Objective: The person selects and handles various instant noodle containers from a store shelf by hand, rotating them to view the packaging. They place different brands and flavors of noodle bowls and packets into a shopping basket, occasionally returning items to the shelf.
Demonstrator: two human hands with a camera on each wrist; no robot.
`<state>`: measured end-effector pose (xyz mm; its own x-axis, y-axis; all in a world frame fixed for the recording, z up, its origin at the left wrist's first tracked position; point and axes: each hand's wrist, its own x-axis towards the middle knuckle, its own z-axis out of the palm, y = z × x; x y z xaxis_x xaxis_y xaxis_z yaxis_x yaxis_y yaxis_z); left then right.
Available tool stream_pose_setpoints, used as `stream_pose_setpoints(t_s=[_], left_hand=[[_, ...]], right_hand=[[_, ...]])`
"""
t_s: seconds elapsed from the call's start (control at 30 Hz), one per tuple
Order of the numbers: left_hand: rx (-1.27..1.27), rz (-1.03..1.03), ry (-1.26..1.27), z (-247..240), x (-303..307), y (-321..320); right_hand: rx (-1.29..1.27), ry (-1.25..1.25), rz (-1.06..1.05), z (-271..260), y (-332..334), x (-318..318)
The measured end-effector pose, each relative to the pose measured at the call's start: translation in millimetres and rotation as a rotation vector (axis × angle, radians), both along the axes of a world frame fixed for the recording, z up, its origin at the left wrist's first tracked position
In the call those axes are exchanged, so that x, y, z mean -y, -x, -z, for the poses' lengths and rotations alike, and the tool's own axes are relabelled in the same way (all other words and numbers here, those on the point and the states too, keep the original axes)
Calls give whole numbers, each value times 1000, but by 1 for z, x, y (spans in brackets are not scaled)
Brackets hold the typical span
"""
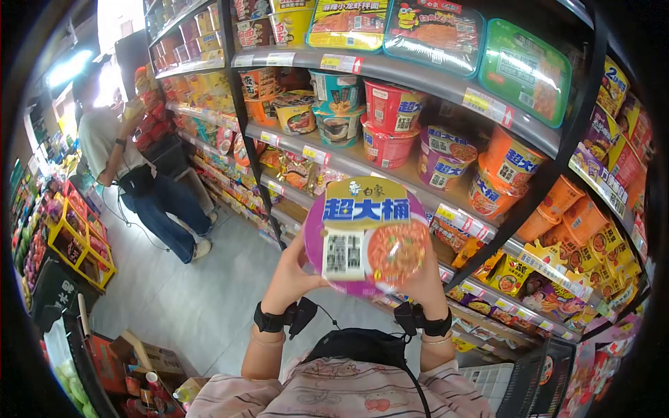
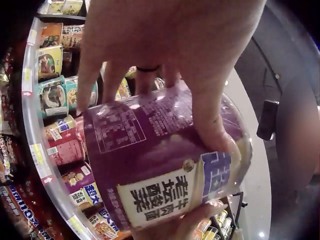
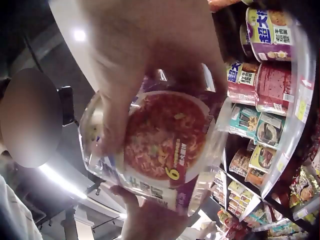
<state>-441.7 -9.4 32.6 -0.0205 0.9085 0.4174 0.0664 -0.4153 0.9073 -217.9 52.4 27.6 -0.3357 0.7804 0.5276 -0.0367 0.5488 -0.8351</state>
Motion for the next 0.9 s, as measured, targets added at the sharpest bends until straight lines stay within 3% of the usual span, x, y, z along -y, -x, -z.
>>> stream_pose_setpoints(t_s=[0.1, 0.23, 0.27, 0.37, 0.4, 0.5, 0.53, 0.63, 0.67, 0.77, 0.9], left_hand=[[71, 80, 75, -2, -6, -5], [132, 62, 48, -7, -10, -21], [112, 0, 71, 0, -15, -21], [206, -9, 78, 8, -18, -10], [243, -7, 60, 17, -21, -6], [635, 83, 144, 32, -14, -9], [590, 99, 107, 45, -17, -7], [347, 54, 63, 51, -21, -7], [421, 68, 95, 49, -21, -9], [232, -49, 87, 41, -18, -11], [147, -166, 214, 20, -5, -20]], right_hand=[[72, -77, 38, -9, -1, -7], [22, 284, 61, -14, 5, -5], [56, 269, 80, -14, 9, -4], [-106, 268, 3, -6, 7, -8], [-1, 280, -148, -20, 2, -4], [-41, 226, -316, 22, 0, -15], [-108, 378, -385, 53, -3, -19], [-360, 638, -577, 63, -1, -9], [-370, 599, -480, 74, 0, -13], [-401, 549, -476, 47, 10, -4], [-412, 610, -422, 52, 10, -2]])
